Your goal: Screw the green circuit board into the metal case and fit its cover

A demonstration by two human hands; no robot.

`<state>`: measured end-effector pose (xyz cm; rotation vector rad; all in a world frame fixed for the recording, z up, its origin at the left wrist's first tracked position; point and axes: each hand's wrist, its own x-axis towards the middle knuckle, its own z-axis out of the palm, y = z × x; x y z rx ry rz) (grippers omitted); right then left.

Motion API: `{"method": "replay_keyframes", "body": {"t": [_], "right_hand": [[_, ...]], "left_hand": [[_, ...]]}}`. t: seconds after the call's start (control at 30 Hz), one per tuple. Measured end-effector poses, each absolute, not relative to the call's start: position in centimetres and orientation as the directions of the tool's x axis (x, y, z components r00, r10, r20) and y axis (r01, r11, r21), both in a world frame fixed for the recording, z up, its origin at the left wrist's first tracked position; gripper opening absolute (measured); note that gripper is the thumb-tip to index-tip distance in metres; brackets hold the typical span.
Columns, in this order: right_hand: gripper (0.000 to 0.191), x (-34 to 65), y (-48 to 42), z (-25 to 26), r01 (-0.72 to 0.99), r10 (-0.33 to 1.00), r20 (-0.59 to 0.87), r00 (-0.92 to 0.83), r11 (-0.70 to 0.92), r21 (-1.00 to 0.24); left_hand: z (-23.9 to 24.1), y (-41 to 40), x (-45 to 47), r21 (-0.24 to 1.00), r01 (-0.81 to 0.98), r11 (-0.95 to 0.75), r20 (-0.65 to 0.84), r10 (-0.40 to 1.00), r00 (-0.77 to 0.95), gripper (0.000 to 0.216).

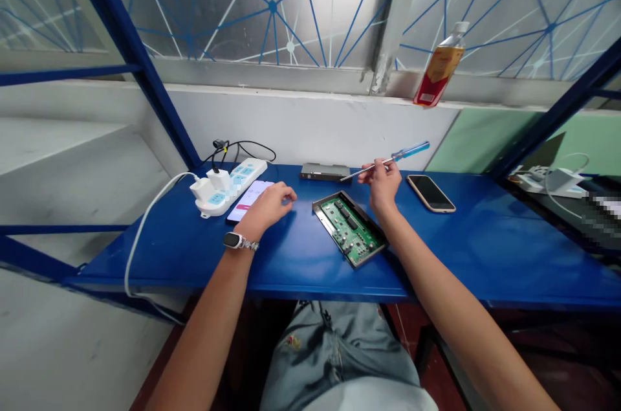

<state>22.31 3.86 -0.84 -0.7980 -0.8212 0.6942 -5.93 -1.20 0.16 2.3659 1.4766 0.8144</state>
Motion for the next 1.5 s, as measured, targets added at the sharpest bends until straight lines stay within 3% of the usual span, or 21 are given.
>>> {"method": "replay_keyframes", "body": {"t": [0.3, 0.47, 0.83, 1.03, 1.23, 1.5], "right_hand": [[0.034, 21.7, 3.1, -0.8, -0.209, 0.8, 0.365, 0.475, 0.506, -0.837], [0.033, 21.6, 3.1, -0.8, -0.219, 0.814, 0.353, 0.462, 0.49, -0.844], [0.035, 21.4, 2.6, -0.6, -0.215, 0.833, 0.391, 0.392, 0.496, -0.841], [0.033, 21.2, 1.2, 0.7, -0.095, 0.824, 0.504, 0.259, 0.541, -0.836], [0.029, 20.8, 0.1, 1.2, 0.047, 0.835, 0.544, 0.084, 0.542, -0.839], [0.027, 20.5, 0.1, 1.5, 0.223, 0.787, 0.61, -0.093, 0.614, -0.757]], "left_hand": [[-0.9, -2.9, -9.6, 0.516, 0.776, -0.364, 0.316, 0.922, 0.223, 0.023], [-1.3, -3.5, -9.7, 0.473, 0.78, -0.41, 0.426, 0.881, 0.205, 0.02], [-1.0, -4.2, -6.8, 0.417, 0.698, -0.582, 0.521, 0.782, 0.341, 0.022], [-0.1, -3.9, -2.5, 0.379, 0.728, -0.571, 0.357, 0.816, 0.454, 0.032], [0.8, 0.8, 0.1, 0.385, 0.759, -0.525, 0.087, 0.839, 0.537, 0.031], [-1.3, 1.4, 0.0, 0.488, 0.63, -0.604, 0.25, 0.788, 0.562, 0.031]]}}
